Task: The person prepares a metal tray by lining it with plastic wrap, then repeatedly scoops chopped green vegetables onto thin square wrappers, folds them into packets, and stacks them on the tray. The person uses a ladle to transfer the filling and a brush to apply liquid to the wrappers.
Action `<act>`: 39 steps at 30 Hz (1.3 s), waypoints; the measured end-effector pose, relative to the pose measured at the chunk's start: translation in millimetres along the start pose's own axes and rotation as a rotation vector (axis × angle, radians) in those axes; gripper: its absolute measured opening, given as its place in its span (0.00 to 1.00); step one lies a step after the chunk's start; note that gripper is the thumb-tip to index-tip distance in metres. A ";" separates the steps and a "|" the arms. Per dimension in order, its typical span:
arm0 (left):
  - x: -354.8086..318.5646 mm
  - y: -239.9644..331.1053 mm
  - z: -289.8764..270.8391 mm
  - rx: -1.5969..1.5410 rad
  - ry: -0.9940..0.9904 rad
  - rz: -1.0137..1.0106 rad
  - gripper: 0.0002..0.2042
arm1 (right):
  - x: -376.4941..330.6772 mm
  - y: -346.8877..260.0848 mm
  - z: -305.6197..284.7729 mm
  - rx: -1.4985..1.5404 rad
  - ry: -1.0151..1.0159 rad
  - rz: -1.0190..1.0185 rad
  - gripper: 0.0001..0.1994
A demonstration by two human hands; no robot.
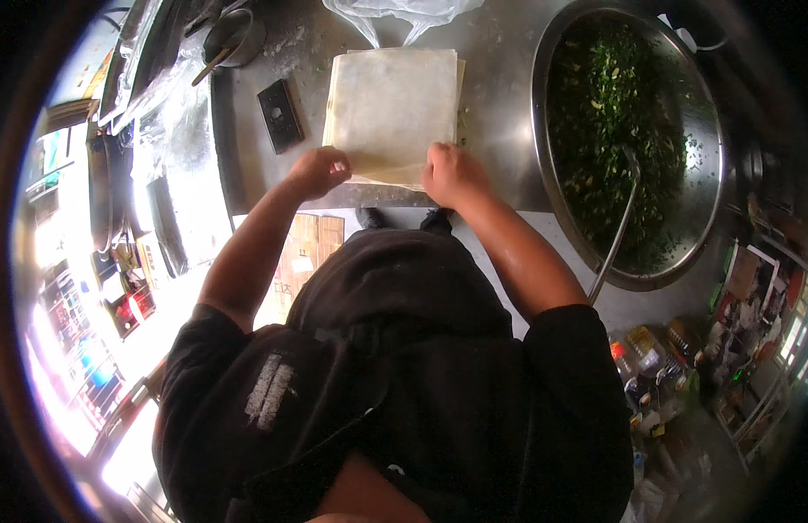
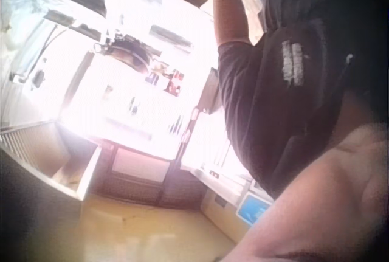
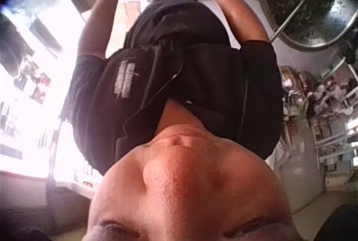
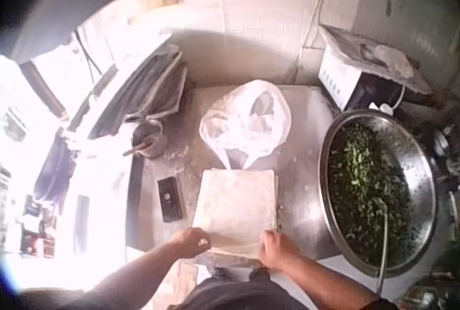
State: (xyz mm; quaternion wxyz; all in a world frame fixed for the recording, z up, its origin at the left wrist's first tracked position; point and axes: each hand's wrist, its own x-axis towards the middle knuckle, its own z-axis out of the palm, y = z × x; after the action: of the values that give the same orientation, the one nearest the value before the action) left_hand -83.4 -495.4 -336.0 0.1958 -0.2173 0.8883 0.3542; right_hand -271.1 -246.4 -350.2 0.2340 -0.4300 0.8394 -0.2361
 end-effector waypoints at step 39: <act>70.2 74.3 -219.1 -0.357 0.636 0.422 0.08 | 135.5 -43.6 -182.3 0.730 0.312 0.099 0.15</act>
State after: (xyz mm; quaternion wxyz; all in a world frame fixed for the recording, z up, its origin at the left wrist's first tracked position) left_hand -223.0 -620.6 -183.5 -0.2057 -0.1598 0.8542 0.4501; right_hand -423.7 -346.2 -207.8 0.2523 -0.2366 0.7457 -0.5695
